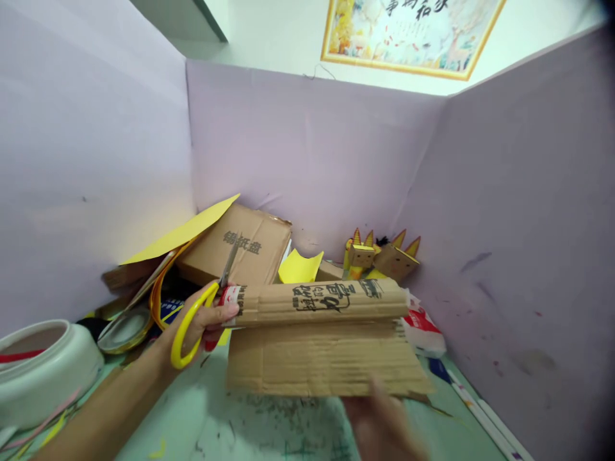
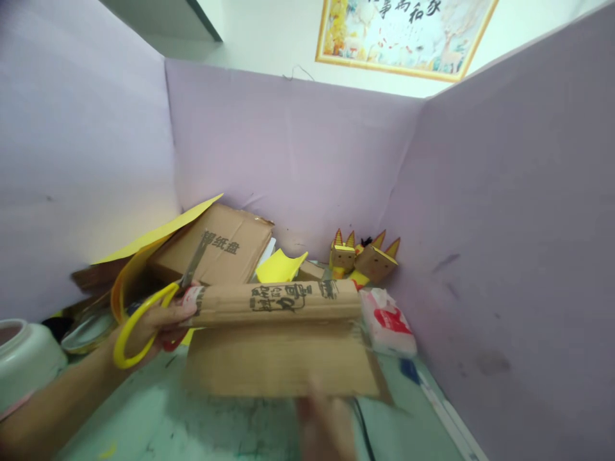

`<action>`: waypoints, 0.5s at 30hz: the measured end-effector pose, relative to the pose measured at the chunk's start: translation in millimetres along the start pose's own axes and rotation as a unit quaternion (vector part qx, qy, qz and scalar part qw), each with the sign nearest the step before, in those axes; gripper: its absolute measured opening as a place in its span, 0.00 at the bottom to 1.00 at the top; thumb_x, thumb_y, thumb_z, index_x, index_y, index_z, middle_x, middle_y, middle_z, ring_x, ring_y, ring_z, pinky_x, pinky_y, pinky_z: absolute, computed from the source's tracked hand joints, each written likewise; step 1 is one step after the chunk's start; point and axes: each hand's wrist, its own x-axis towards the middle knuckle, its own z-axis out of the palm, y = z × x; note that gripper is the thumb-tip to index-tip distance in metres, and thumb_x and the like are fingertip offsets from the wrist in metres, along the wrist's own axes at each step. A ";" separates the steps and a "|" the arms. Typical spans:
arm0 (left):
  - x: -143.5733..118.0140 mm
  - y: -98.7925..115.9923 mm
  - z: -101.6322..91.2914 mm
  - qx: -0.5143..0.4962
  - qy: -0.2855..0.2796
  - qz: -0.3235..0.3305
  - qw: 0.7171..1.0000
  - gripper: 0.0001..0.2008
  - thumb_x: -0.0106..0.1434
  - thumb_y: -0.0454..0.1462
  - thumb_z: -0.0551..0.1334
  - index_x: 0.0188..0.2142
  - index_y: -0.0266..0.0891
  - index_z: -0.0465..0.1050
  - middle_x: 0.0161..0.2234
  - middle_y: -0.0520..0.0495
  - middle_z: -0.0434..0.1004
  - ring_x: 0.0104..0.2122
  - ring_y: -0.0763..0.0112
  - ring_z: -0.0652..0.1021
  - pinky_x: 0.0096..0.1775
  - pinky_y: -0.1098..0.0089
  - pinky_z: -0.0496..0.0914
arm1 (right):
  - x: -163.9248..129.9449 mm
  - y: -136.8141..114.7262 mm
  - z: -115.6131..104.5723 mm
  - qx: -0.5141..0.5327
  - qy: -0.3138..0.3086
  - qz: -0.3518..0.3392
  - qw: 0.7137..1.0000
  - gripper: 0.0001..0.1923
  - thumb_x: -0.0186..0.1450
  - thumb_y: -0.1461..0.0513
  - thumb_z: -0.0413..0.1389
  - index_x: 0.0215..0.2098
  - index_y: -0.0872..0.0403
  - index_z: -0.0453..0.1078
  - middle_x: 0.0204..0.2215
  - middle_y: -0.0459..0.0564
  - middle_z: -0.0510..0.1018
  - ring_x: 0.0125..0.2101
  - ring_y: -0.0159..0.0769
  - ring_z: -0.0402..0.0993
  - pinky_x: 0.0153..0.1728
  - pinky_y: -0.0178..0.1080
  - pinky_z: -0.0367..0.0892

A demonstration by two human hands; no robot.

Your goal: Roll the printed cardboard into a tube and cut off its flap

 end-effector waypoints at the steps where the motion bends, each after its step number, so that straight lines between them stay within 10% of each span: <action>1: 1.7 6.2 -2.5 0.010 -0.010 0.000 1.000 0.26 0.48 0.44 0.68 0.43 0.44 0.58 0.19 0.62 0.58 0.13 0.85 0.52 0.14 0.81 0.47 | 5.9 -12.3 -15.7 -0.007 0.019 -0.011 1.000 0.26 0.50 0.51 0.64 0.48 0.42 0.70 0.49 0.47 0.75 0.55 0.47 0.64 0.54 0.51 0.61; 5: 11.3 34.9 -0.6 0.080 -0.083 -0.013 0.993 0.23 0.44 0.40 0.68 0.41 0.40 0.66 0.18 0.60 0.62 0.12 0.84 0.54 0.13 0.79 0.47 | 38.5 -75.5 -49.9 -0.110 0.137 -0.095 0.980 0.34 0.38 0.51 0.68 0.44 0.42 0.71 0.50 0.51 0.73 0.57 0.54 0.60 0.57 0.58 0.52; 10: 28.1 63.6 36.6 0.190 -0.181 -0.009 0.965 0.19 0.38 0.28 0.66 0.34 0.37 0.74 0.23 0.54 0.72 0.20 0.75 0.69 0.19 0.78 0.59 | 33.8 -101.3 -9.6 -0.301 -0.190 0.125 0.926 0.48 0.27 0.68 0.69 0.49 0.50 0.72 0.46 0.58 0.76 0.48 0.59 0.70 0.51 0.54 0.61; 15: 46.5 87.0 75.0 0.247 -0.187 0.075 0.948 0.15 0.40 0.27 0.67 0.31 0.36 0.76 0.23 0.54 0.74 0.25 0.72 0.73 0.26 0.76 0.63 | 19.5 -68.9 29.0 -0.310 -0.302 0.106 0.895 0.31 0.39 0.70 0.66 0.43 0.50 0.74 0.36 0.47 0.80 0.41 0.48 0.74 0.43 0.45 0.68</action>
